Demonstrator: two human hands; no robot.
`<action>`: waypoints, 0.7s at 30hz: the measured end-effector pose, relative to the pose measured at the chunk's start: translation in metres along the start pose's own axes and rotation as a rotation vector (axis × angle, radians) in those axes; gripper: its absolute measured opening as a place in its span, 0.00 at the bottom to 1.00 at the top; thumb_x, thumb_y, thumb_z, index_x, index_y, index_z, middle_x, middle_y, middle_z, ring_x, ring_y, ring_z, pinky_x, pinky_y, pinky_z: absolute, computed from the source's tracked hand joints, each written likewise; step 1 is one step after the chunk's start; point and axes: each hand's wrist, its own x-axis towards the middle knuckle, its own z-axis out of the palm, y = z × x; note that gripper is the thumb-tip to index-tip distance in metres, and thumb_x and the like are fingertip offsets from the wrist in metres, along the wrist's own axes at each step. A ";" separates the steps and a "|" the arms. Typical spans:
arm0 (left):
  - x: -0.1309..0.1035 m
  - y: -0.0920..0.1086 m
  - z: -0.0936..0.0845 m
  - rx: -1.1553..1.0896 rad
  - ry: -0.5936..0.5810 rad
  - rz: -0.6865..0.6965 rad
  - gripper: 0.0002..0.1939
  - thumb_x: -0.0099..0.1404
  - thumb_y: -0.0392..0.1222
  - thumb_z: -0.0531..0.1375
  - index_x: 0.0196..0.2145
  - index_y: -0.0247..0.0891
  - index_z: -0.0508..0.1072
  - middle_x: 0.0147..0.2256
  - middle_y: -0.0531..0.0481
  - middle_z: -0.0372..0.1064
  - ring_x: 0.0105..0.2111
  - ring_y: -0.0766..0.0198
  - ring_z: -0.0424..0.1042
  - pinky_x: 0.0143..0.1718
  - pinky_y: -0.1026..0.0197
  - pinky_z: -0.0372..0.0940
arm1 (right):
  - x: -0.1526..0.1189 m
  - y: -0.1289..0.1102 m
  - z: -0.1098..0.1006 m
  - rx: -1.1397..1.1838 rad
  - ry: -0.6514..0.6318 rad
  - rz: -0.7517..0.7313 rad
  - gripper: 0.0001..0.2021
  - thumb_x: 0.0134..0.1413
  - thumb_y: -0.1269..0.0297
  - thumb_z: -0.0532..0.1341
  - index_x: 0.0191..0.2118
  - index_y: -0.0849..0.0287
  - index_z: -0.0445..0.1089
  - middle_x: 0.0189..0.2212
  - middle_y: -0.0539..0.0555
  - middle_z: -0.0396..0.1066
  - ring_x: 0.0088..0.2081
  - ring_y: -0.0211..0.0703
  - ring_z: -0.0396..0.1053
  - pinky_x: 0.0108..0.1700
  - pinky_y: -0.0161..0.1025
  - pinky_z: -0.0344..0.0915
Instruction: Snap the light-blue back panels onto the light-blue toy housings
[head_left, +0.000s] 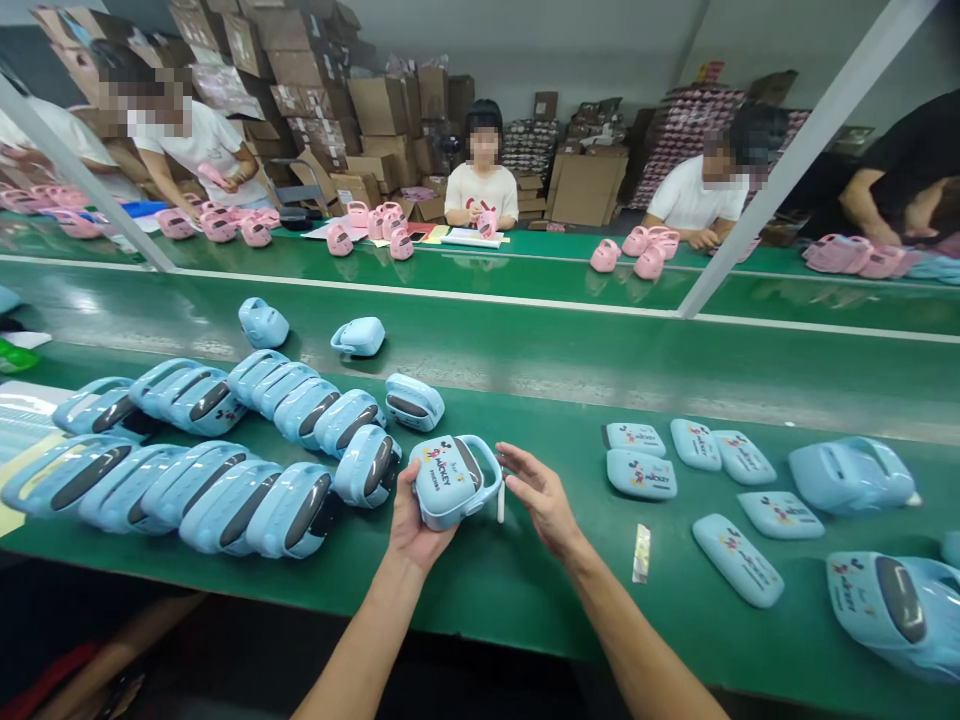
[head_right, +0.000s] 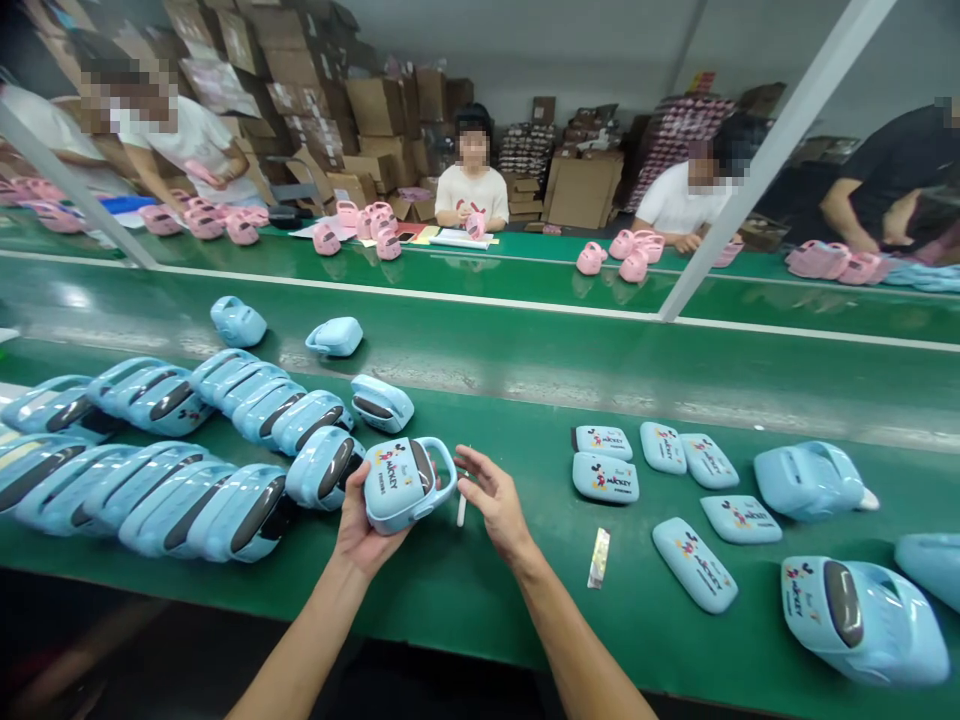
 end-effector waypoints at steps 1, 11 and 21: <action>0.001 0.000 -0.002 0.003 -0.019 -0.007 0.27 0.62 0.49 0.65 0.57 0.43 0.70 0.52 0.43 0.76 0.57 0.45 0.71 0.59 0.39 0.63 | -0.002 0.001 0.000 -0.061 0.028 -0.007 0.24 0.57 0.51 0.64 0.57 0.53 0.71 0.54 0.61 0.74 0.56 0.55 0.72 0.59 0.55 0.69; -0.010 0.009 -0.010 0.335 -0.166 0.185 0.48 0.42 0.50 0.74 0.60 0.50 0.65 0.54 0.44 0.73 0.59 0.37 0.66 0.58 0.39 0.63 | -0.027 0.016 -0.002 -0.988 -0.088 -0.230 0.19 0.50 0.77 0.61 0.48 0.56 0.78 0.59 0.64 0.68 0.60 0.64 0.63 0.60 0.66 0.63; -0.027 0.013 0.009 0.520 -0.208 0.179 0.51 0.33 0.50 0.78 0.55 0.50 0.65 0.50 0.44 0.72 0.54 0.36 0.69 0.53 0.42 0.66 | -0.022 0.024 -0.048 -0.880 0.166 -0.246 0.19 0.54 0.71 0.61 0.50 0.48 0.76 0.57 0.57 0.70 0.59 0.67 0.65 0.61 0.70 0.61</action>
